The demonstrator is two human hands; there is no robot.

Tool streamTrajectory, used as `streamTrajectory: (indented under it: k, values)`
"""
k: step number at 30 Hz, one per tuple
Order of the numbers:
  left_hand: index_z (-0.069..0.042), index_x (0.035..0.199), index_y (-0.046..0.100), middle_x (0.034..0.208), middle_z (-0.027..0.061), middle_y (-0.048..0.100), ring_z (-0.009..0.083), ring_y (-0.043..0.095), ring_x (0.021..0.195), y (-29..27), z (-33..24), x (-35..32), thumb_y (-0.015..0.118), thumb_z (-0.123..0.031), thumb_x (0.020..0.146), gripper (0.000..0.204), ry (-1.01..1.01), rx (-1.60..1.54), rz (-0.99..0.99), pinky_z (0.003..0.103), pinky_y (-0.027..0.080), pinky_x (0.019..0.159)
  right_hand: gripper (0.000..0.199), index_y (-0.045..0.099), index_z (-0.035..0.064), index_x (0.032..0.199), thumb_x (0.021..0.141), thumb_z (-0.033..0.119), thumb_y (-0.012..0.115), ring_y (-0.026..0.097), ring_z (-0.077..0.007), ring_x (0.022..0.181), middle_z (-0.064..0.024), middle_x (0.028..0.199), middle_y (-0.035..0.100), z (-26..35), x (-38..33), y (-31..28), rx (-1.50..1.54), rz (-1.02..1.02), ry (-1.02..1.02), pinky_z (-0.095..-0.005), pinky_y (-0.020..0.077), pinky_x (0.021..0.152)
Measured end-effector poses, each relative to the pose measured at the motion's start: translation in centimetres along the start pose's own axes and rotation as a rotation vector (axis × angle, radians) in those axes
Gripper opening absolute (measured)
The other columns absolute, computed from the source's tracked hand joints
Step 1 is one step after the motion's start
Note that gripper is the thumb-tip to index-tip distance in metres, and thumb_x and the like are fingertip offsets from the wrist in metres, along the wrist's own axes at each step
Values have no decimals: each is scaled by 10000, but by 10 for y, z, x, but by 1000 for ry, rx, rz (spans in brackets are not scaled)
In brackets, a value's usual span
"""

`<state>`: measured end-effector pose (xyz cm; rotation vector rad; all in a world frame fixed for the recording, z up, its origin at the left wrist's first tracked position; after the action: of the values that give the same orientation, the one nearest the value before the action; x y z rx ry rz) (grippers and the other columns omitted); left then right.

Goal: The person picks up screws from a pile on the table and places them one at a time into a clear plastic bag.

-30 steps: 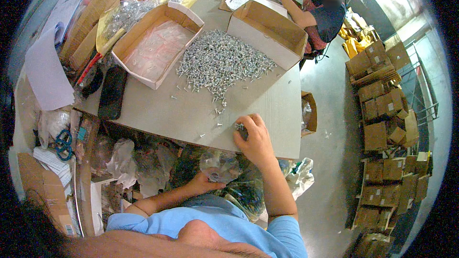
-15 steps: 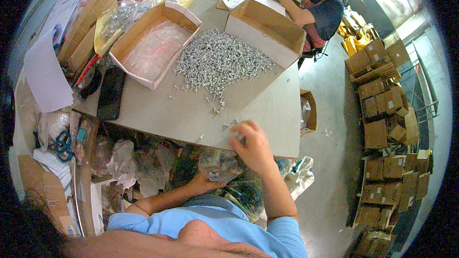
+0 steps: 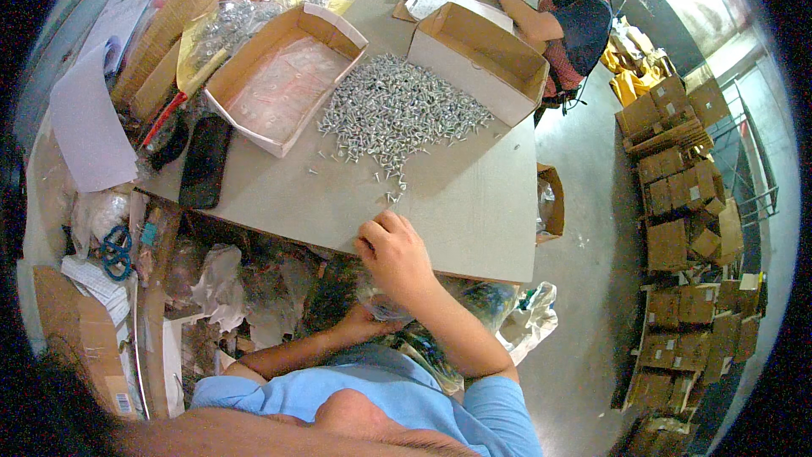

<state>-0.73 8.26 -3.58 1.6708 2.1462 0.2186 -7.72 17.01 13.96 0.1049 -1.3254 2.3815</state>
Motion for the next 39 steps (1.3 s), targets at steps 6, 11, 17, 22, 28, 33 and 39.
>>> streamTrajectory:
  k: [6, 11, 17, 22, 28, 33, 39]
  values:
    - [-58, 1059, 595, 959, 32, 642, 135, 581, 913, -5, -4, 2, 766, -211, 781, 360, 131, 81, -61, 305, 478, 808, 107, 646, 52, 810, 728, 96, 698, 605, -304, 720, -119, 816, 599, 4, -32, -17, 77, 281, 20, -377, 499, 658]
    - [-76, 892, 617, 846, 25, 611, 128, 575, 848, -15, -3, 17, 770, -185, 753, 233, 185, 443, -169, 305, 476, 747, 75, 639, 16, 809, 770, 53, 691, 563, -158, 623, -75, 750, 564, -27, -39, -19, 377, 208, 207, -259, 450, 550]
    - [-72, 838, 614, 820, 21, 614, 115, 558, 784, -15, 3, 18, 792, -208, 733, 247, 135, 278, -84, 292, 466, 708, 80, 627, 15, 809, 775, 56, 687, 565, -150, 627, -69, 756, 560, -32, -42, -24, 387, 82, 181, -258, 448, 547]
    - [-60, 822, 613, 769, 2, 598, 115, 556, 766, -22, 1, -2, 802, -188, 723, 249, 40, 293, -82, 274, 459, 680, 85, 629, 33, 822, 760, 57, 683, 582, -217, 676, -88, 801, 572, -22, -46, -27, 292, 55, 133, -300, 475, 596]
    - [-50, 929, 590, 851, 2, 585, 74, 553, 810, -58, -34, -49, 843, -162, 674, 377, 36, 297, -43, 244, 460, 664, 135, 644, 81, 839, 713, 90, 693, 524, -294, 948, -94, 1001, 553, 46, -66, -17, 196, 251, -240, -389, 452, 846]
    - [-26, 1009, 585, 950, 34, 601, 120, 568, 862, -19, -122, -57, 879, -190, 633, 505, 286, 248, 124, 273, 471, 728, 217, 643, 78, 845, 640, 133, 692, 484, -318, 1075, -119, 1156, 508, 85, -66, -19, 203, 266, -412, -396, 425, 915]
    - [-12, 1013, 593, 995, 94, 626, 181, 608, 931, -28, -163, -52, 807, -199, 731, 401, 620, 109, -161, 306, 485, 814, 187, 630, 65, 849, 694, 113, 722, 552, -314, 1013, -128, 1094, 559, 65, -65, -54, 335, 112, -305, -403, 476, 840]
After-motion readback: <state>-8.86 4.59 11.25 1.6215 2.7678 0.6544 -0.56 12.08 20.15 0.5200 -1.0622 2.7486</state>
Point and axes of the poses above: each hand's wrist, its own x-axis towards the middle knuckle, its own y-axis out of the palm, z = x × y, the point moved 9 cm from there along x, towards the middle knuckle
